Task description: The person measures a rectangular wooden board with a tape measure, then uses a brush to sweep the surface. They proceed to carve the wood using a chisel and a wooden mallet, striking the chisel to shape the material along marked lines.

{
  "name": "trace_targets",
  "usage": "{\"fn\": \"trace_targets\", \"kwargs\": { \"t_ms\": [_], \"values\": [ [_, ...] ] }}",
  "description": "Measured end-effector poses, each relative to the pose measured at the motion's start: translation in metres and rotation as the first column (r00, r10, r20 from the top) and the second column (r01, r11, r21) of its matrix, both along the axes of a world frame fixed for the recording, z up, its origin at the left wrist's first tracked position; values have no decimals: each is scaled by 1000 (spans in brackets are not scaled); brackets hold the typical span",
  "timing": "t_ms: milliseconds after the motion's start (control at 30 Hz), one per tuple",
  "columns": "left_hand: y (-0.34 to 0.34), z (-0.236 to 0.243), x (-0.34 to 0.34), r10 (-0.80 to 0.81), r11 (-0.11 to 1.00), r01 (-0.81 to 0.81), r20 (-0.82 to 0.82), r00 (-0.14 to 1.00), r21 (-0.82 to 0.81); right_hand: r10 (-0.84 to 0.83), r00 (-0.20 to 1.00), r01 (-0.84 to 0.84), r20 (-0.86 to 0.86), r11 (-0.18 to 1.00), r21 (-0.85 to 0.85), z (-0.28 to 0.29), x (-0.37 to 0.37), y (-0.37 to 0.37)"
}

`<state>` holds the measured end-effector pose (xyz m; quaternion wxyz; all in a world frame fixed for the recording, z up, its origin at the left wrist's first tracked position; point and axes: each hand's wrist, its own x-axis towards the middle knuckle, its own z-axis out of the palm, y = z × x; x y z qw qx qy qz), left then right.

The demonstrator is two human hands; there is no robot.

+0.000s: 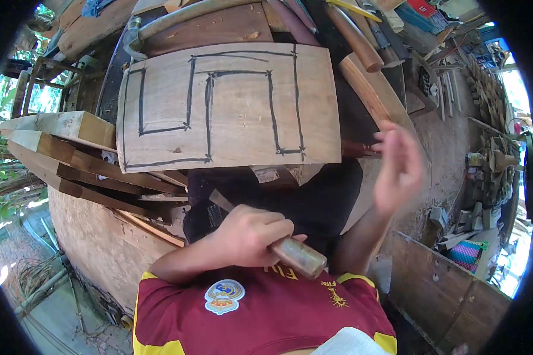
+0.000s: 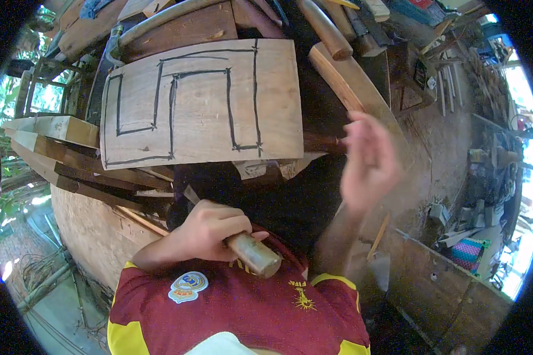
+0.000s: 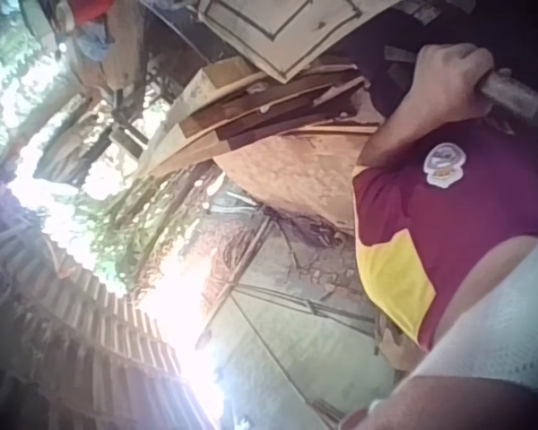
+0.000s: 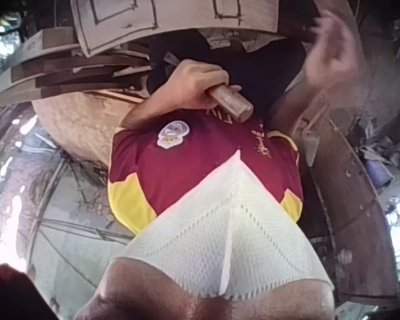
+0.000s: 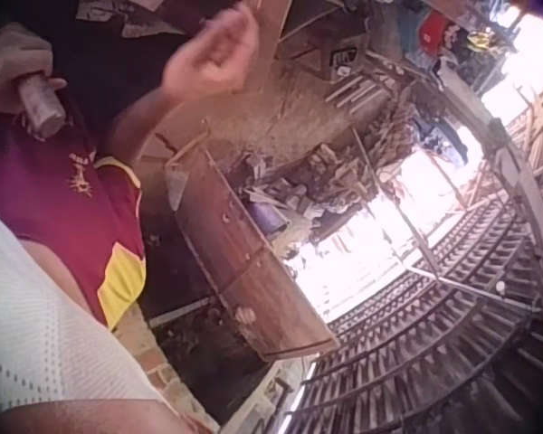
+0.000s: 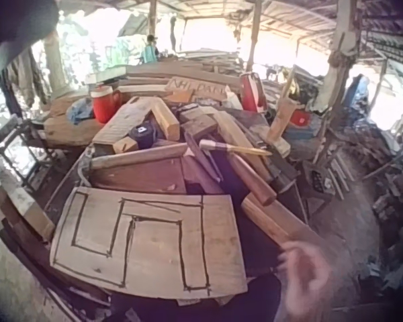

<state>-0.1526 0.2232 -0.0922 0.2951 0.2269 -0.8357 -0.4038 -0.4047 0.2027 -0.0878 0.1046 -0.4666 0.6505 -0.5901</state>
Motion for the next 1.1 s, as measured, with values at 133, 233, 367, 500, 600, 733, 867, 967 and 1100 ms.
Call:
{"fn": "trace_targets", "kwargs": {
  "t_ms": [133, 233, 367, 500, 600, 733, 867, 967, 1100],
  "values": [
    [2, -4, -7, -48, 998, 49, 22, 999, -28, 217, 972, -227, 86, 967, 119, -16, 37, 14],
    [-2, 2, -15, -108, 993, 109, 19, 994, -55, 236, 961, -256, 143, 956, 140, -15, 49, 20],
    [1, 4, -13, -92, 994, 92, -8, 996, -53, 309, 940, -327, 144, 936, 128, -22, 42, 30],
    [3, -3, -23, -88, 992, 86, -20, 996, -92, 385, 923, -378, -5, 910, 168, -17, 41, 34],
    [4, 2, -30, -107, 989, 101, -47, 993, -111, 362, 931, -339, -51, 906, 253, -20, 39, 32],
    [4, 7, -31, -126, 987, 122, -39, 991, -107, 340, 910, -331, -236, 940, 76, -18, 50, 16],
    [5, 5, -25, -130, 987, 129, -14, 991, -92, 384, 871, -373, -307, 923, 96, -24, 50, 10],
    [5, 4, -20, -118, 990, 114, -36, 992, -85, 346, 866, -341, -360, 937, 78, -25, 54, 12],
    [4, 5, -17, -77, 991, 71, -47, 996, -115, 285, 864, -287, -415, 956, 59, -25, 56, 23]
  ]
}}
